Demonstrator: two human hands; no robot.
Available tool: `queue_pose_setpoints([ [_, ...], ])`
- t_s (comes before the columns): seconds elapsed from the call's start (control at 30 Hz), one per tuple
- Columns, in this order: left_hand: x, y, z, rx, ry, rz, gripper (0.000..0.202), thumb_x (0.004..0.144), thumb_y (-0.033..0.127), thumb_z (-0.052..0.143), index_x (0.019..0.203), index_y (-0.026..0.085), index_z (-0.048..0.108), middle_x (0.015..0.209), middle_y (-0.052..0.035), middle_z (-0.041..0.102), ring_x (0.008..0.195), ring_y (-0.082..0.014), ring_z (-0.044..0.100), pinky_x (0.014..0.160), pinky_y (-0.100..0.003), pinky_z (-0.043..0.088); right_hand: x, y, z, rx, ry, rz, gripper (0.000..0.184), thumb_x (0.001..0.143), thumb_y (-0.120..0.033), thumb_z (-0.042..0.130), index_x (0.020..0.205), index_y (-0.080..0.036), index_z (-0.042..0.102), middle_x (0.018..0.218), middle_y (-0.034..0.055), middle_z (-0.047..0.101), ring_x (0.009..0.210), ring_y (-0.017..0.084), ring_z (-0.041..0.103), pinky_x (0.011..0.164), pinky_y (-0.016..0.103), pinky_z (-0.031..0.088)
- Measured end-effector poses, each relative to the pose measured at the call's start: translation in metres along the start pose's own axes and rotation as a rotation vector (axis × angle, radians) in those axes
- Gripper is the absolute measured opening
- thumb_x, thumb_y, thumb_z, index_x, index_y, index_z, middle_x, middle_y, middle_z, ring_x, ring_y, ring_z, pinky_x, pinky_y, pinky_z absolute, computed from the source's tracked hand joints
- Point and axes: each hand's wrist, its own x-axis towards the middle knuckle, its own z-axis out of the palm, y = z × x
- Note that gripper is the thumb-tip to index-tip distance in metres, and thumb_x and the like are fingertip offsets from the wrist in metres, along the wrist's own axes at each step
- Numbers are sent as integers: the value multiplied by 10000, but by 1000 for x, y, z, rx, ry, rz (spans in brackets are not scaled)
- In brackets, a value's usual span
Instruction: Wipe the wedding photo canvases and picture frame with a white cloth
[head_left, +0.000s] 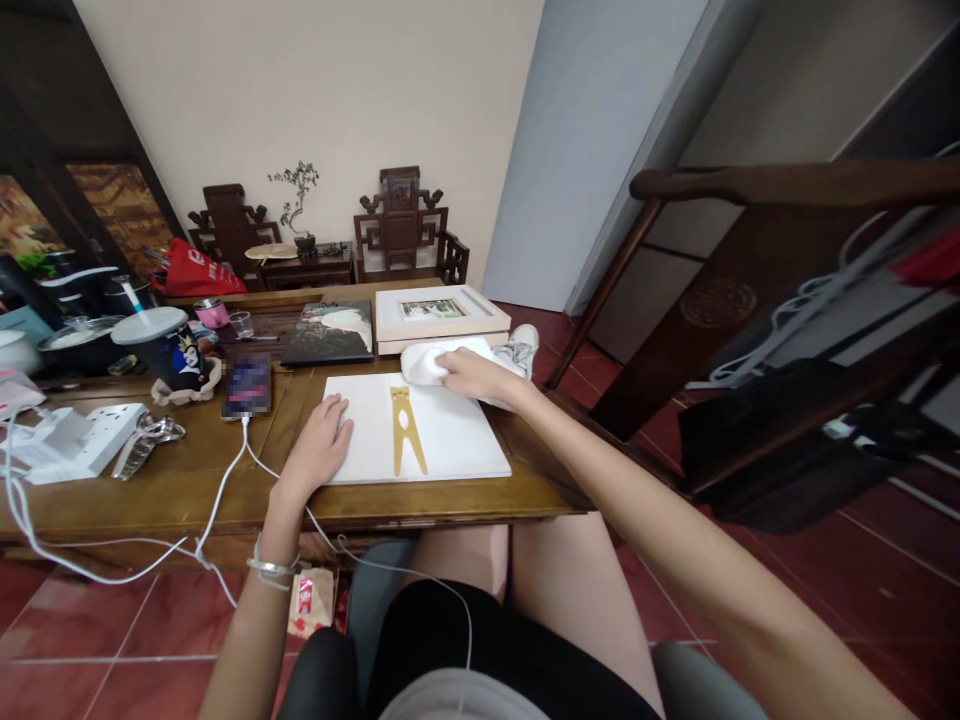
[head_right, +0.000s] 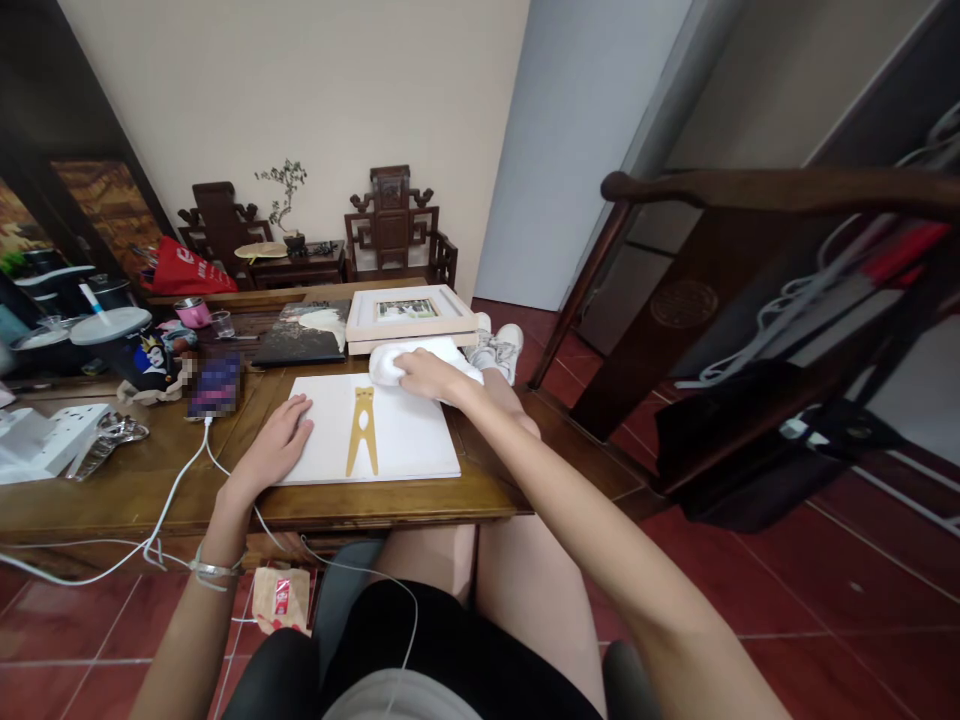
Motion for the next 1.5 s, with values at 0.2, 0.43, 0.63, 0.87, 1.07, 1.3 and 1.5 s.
queue_pose_setpoints([
  [0.2, 0, 1, 2, 14, -14, -1, 500, 929, 337, 338, 1311, 46, 476, 1457, -204, 411, 1391, -283, 333, 1158, -456, 267, -74, -34, 8, -33, -38, -49, 211, 680, -15, 416, 702, -161, 567, 790, 129, 662, 798, 240, 620, 740, 311, 420],
  [0.43, 1, 0, 1, -27, -35, -22, 491, 901, 316, 360, 1314, 83, 490, 1480, -172, 397, 1408, -263, 320, 1170, -435, 248, -165, -70, 9, 21, 37, -195, 235, 663, -4, 423, 706, -179, 574, 1265, 179, 608, 1286, 304, 473, 1035, 439, 380],
  [0.63, 0, 4, -3, 1, -50, -29, 505, 901, 292, 349, 1315, 41, 490, 1477, -195, 398, 1410, -269, 314, 1173, -440, 244, -125, -53, 14, 14, 1, -148, 215, 697, -1, 436, 740, -141, 594, 1284, 245, 570, 1312, 309, 446, 1039, 429, 388],
  [0.87, -2, 4, 0, 30, 2, 11, 478, 906, 282, 354, 1300, 56, 501, 1452, -194, 425, 1391, -280, 342, 1163, -457, 274, -32, -21, 25, -141, -52, -99, 274, 801, -71, 424, 992, -75, 621, 1326, 259, 510, 1403, 369, 250, 1050, 607, 277],
  [1.07, -2, 4, -1, 36, 5, 28, 460, 909, 287, 359, 1296, 85, 505, 1446, -169, 439, 1383, -274, 356, 1161, -448, 281, -20, -14, 25, -192, -36, -95, 282, 831, -91, 419, 1036, -65, 612, 1195, 262, 574, 1321, 347, 402, 1026, 545, 340],
  [1.3, -2, 9, -3, 56, -34, -4, 511, 911, 272, 338, 1323, 2, 469, 1463, -215, 398, 1401, -285, 321, 1177, -424, 248, -103, -40, 20, -82, -45, -218, 246, 757, -30, 425, 859, -89, 641, 1354, 269, 501, 1408, 353, 271, 1103, 569, 279],
  [1.5, -2, 7, 0, 21, 1, 12, 473, 904, 272, 358, 1300, 54, 497, 1459, -195, 417, 1396, -291, 334, 1163, -470, 272, -165, -63, 16, 29, -36, -279, 288, 658, -10, 439, 765, -179, 646, 1466, 123, 440, 1425, 335, 238, 1119, 588, 273],
])
